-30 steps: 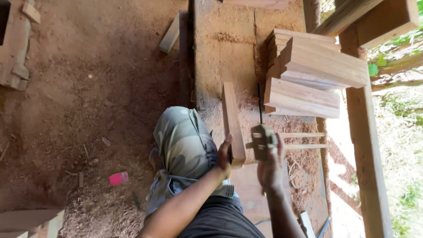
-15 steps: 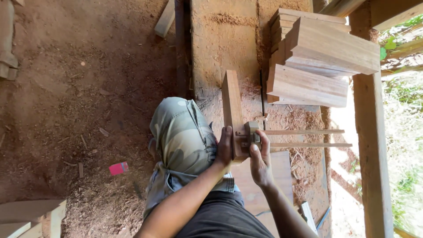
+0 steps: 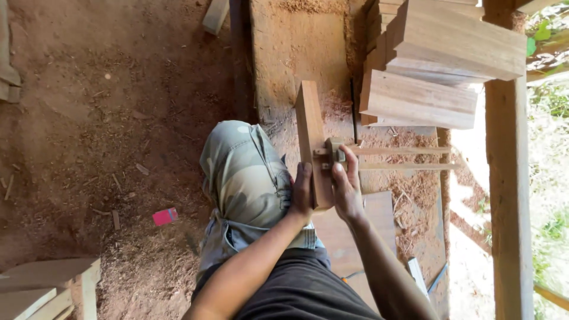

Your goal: Marking lines on wood pieces using a marking gauge and a square.

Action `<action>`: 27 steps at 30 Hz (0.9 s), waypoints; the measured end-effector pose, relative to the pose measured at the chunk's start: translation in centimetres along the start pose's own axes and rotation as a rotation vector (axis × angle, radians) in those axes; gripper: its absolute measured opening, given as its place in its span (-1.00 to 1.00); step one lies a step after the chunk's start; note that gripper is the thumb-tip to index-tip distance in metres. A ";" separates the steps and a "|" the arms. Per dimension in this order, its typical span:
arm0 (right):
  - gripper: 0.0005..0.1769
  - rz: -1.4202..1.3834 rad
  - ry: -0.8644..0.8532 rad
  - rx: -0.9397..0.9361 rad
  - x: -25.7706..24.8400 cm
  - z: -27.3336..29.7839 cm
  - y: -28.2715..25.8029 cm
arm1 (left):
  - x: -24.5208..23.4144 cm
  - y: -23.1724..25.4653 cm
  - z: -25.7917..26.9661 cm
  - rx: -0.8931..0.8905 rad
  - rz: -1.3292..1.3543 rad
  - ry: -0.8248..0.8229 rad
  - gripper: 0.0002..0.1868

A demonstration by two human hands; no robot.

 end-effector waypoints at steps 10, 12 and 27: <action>-0.45 0.028 -0.030 -0.039 0.7 0.5 -1.4 | 0.4 -3.6 -2.5 0.244 -0.321 -0.147 -0.46; -0.43 0.129 0.028 0.048 -0.6 3.5 -1.3 | -0.9 -3.4 -1.6 0.039 0.191 -0.033 -0.52; -0.46 -0.103 -0.076 -0.212 -0.8 -2.3 -7.2 | -0.7 -2.2 -0.9 -0.209 0.585 -0.099 -0.53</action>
Point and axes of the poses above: each hand's wrist, its own z-axis away from the middle knuckle, its own x-axis out of the palm, y = z × x, the point moved 10 cm from there along -z, towards the middle knuckle, and after that the axes turned 2 degrees about z, right-handed, at the moved point
